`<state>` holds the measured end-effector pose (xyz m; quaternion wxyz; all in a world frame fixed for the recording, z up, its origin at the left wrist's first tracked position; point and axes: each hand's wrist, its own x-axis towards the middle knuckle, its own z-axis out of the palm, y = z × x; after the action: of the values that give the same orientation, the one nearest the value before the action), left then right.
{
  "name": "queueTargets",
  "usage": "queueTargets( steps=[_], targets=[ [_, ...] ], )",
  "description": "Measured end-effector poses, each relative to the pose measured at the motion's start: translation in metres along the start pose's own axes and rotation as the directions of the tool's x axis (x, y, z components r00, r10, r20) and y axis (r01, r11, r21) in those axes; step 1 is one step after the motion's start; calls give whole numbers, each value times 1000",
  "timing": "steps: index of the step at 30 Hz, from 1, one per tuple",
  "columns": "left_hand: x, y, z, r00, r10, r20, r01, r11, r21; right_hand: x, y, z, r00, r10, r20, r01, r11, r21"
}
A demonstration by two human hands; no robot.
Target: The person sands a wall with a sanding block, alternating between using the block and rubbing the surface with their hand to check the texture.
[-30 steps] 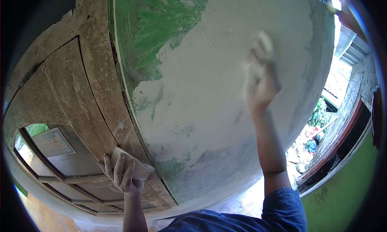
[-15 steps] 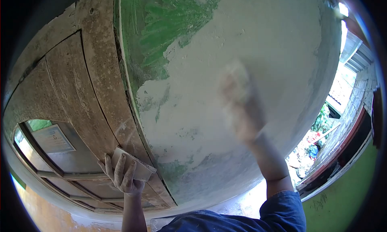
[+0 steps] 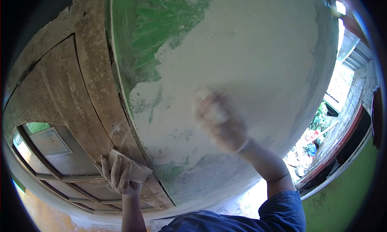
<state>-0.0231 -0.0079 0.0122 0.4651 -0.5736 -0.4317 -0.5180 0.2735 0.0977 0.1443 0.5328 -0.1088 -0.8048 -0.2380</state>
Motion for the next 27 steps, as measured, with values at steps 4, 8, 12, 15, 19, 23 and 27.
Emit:
queueTargets(
  steps=[4,8,12,15,19,23,27],
  targets=[
    [-2,-2,0,1000,0,-3,0,1000,11,30,34,-36,960,-236,-152,184,937,-296],
    [-2,-1,2,1000,3,-5,-3,999,51,41,66,-67,931,-59,-360,-88,922,-377],
    [2,1,1,1000,3,-16,-3,1000,14,13,34,-11,984,148,-93,-99,910,404],
    [2,1,1,1000,1,-6,-1,1000,-12,-1,34,-15,958,-14,288,80,972,-221],
    [-1,-1,2,1000,-7,-16,7,1000,5,53,61,-75,935,-24,-353,-107,932,-347],
    [-2,0,2,999,-46,-21,46,999,-12,61,63,-54,834,-170,-525,-76,907,-414],
    [-1,1,1,999,-34,-17,34,999,-5,34,-2,-18,944,-326,-49,276,863,-423]
  ],
)
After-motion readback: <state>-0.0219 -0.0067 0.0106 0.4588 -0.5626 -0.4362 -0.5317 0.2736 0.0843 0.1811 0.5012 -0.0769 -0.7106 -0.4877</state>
